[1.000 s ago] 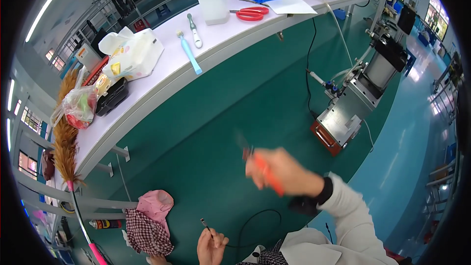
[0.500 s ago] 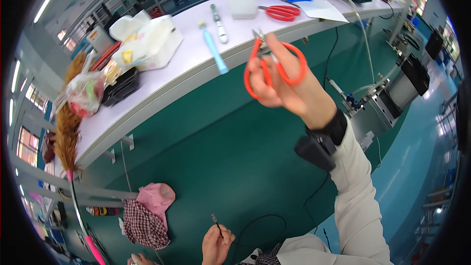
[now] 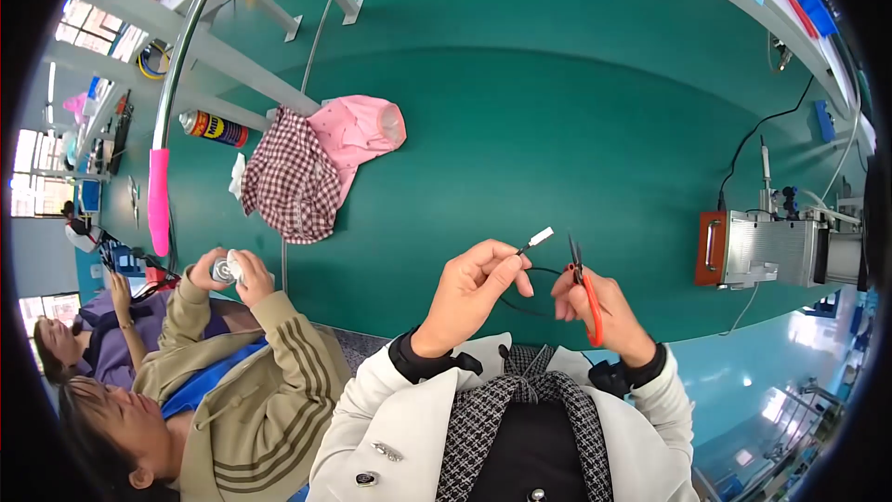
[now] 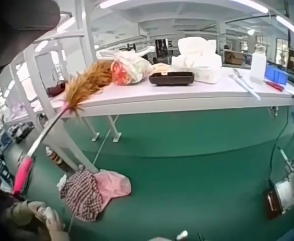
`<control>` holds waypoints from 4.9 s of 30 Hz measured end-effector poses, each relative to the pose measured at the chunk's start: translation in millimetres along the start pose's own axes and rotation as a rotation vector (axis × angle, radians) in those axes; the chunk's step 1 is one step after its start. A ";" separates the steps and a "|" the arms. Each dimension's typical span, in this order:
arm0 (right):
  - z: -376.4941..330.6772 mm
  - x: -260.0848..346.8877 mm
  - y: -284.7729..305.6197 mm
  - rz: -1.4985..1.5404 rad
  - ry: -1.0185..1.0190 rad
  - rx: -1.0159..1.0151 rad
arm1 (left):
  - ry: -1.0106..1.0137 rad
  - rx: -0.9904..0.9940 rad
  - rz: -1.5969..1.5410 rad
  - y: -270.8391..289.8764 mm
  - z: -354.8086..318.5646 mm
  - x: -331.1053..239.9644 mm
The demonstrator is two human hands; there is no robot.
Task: Stripping the insulation from the ends of multiple black wires using a pair of scissors.
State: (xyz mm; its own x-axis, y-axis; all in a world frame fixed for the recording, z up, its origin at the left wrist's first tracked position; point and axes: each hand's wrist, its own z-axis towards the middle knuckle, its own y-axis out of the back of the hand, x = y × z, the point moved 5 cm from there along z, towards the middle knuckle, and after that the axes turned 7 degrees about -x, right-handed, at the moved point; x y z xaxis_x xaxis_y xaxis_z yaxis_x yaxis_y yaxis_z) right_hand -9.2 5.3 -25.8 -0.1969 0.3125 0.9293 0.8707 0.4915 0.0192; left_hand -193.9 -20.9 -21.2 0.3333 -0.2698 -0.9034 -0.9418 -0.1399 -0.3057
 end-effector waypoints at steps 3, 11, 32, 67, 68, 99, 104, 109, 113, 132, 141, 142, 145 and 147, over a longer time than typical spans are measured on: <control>-3.5 9.3 -21.6 0.142 -0.020 -0.094 | -0.137 -0.055 0.175 2.5 -11.8 -6.9; -6.7 29.8 -47.3 0.329 0.072 -0.361 | -0.677 -0.156 0.727 -3.8 -38.1 -27.3; -4.6 37.9 -51.4 0.175 0.019 -0.316 | -0.820 -0.167 0.878 -13.6 -39.0 -23.6; 10.5 31.3 -45.5 0.081 -0.017 -0.205 | -0.019 0.161 0.430 7.6 -15.8 4.1; 11.4 29.9 -45.5 0.072 -0.027 -0.185 | 0.001 0.159 0.413 8.2 -16.4 5.4; -5.5 4.3 -61.7 -0.193 -0.045 0.202 | -0.463 -0.038 0.716 3.2 -15.4 -17.8; -6.1 10.2 -58.6 -0.242 -0.090 0.203 | -0.479 -0.015 0.754 1.8 -14.4 -18.9; -6.8 6.9 -55.3 -0.225 -0.161 0.215 | -0.449 -0.002 0.750 1.5 -13.1 -20.9; -4.8 9.0 -55.4 -0.232 -0.180 0.204 | -0.464 -0.018 0.729 3.0 -11.4 -19.4; -0.4 -6.5 -57.2 -0.080 -0.231 0.161 | -0.731 -0.051 0.817 8.1 -12.1 -6.7; 9.6 -5.8 -58.7 -0.438 0.034 0.047 | -0.266 0.207 0.311 33.7 0.4 -1.8; 12.1 -4.9 -62.3 -0.447 0.056 0.063 | -0.235 0.261 0.235 30.0 4.8 3.7; 17.8 -4.0 -66.6 -0.448 0.068 0.118 | 0.003 0.255 0.055 36.7 -1.3 11.0; 21.3 -8.8 -74.3 -0.365 0.051 0.164 | -0.007 0.191 0.256 46.7 -7.1 7.3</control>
State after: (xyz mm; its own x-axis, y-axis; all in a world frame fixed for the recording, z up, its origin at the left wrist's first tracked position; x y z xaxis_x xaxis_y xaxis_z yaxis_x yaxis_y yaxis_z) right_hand -81.8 -16.6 -43.2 -0.4540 0.0548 0.8893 0.6634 0.6871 0.2963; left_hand -235.1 -36.2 -39.9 0.0842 -0.2667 -0.9601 -0.9865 0.1132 -0.1180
